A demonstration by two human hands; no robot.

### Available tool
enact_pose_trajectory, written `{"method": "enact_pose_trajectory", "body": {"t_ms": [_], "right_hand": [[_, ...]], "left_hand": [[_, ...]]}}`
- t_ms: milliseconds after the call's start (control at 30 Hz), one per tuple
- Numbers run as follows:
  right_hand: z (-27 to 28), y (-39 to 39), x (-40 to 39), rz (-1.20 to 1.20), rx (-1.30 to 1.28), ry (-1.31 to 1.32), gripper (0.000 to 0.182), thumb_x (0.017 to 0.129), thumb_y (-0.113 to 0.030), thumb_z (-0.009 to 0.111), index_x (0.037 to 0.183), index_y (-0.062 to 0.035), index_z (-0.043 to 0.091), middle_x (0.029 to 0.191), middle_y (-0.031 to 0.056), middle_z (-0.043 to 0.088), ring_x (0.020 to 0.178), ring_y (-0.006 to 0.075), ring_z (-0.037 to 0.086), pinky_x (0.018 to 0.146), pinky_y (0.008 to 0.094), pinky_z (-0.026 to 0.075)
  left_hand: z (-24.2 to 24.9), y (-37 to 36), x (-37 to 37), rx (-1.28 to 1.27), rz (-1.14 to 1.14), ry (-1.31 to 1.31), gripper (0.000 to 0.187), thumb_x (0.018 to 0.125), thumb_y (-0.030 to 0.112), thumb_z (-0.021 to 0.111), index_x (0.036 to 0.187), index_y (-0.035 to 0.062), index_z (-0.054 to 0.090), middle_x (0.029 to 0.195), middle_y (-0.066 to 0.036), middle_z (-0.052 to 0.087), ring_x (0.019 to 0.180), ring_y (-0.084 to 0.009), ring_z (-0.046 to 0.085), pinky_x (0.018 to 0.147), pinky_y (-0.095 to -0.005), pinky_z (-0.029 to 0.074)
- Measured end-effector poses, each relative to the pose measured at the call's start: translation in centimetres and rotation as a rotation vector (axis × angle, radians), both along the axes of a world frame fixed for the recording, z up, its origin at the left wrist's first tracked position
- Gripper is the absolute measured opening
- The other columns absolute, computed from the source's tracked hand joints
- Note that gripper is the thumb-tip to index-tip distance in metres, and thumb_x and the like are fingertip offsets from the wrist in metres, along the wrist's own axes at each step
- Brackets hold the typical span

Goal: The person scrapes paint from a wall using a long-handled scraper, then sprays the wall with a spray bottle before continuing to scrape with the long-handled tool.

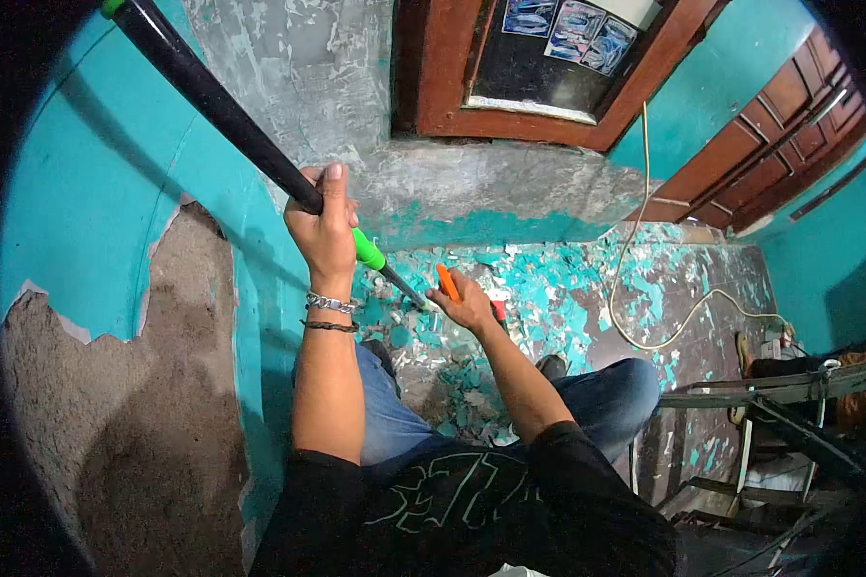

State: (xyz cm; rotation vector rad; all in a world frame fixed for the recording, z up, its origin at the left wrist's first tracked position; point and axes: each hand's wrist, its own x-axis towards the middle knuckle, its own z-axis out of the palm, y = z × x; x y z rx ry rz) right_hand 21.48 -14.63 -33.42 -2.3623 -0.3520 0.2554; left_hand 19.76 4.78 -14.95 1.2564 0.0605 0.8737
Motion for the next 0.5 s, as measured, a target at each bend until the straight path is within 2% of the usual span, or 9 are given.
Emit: {"method": "enact_pose_trajectory", "body": {"t_ms": [67,200,300,400,500], "right_hand": [[0.45,0.20,-0.02,-0.073,-0.087,0.027,0.043,0.073,-0.048,0.057,0.088,-0.0081,0.053,0.080,0.0166,0.060,0.078,0.0350,0.057,0.067,0.0434,0.043],[0.21,-0.20,0.10,-0.058,-0.080,-0.004,0.043,0.074,-0.048,0.057,0.088,-0.0080,0.053,0.081,0.0165,0.060,0.078,0.0351,0.057,0.066,0.0429,0.043],[-0.15,-0.35,0.19,-0.038,0.050,0.020,0.043,0.074,-0.048,0.057,0.089,-0.0078,0.053,0.080,0.0161,0.060,0.077,0.0343,0.058,0.066,0.0416,0.044],[-0.39,-0.01,0.48,-0.045,-0.072,-0.005,0.043,0.074,-0.048,0.057,0.089,-0.0074,0.052,0.079,0.0155,0.060,0.076,0.0331,0.058,0.066,0.0406,0.044],[0.02,-0.17,0.18,-0.044,-0.059,0.026,0.046,0.073,-0.052,0.055,0.091,-0.0101,0.050,0.078,0.0153,0.060,0.078,0.0356,0.058,0.065,0.0453,0.043]], "left_hand": [[-0.25,-0.13,0.21,-0.007,0.000,0.003,0.024,0.084,0.024,0.056,0.076,0.0018,0.051,0.051,0.004,0.038,0.044,-0.0051,0.036,0.046,-0.0218,0.035],[-0.25,-0.14,0.25,0.007,-0.004,0.010,0.024,0.084,0.024,0.056,0.075,0.0027,0.050,0.053,0.003,0.039,0.044,-0.0051,0.036,0.046,-0.0218,0.035],[-0.28,-0.14,0.18,-0.023,-0.032,0.004,0.024,0.084,0.024,0.056,0.075,0.0030,0.050,0.053,0.003,0.040,0.044,-0.0050,0.036,0.046,-0.0220,0.036],[-0.45,-0.20,0.31,-0.009,-0.001,0.006,0.023,0.084,0.024,0.056,0.075,0.0031,0.050,0.054,0.003,0.040,0.044,-0.0049,0.036,0.047,-0.0218,0.037],[-0.37,-0.10,0.23,-0.016,-0.017,0.001,0.023,0.084,0.023,0.057,0.076,0.0031,0.050,0.055,0.003,0.041,0.044,-0.0049,0.036,0.047,-0.0219,0.037]]}}
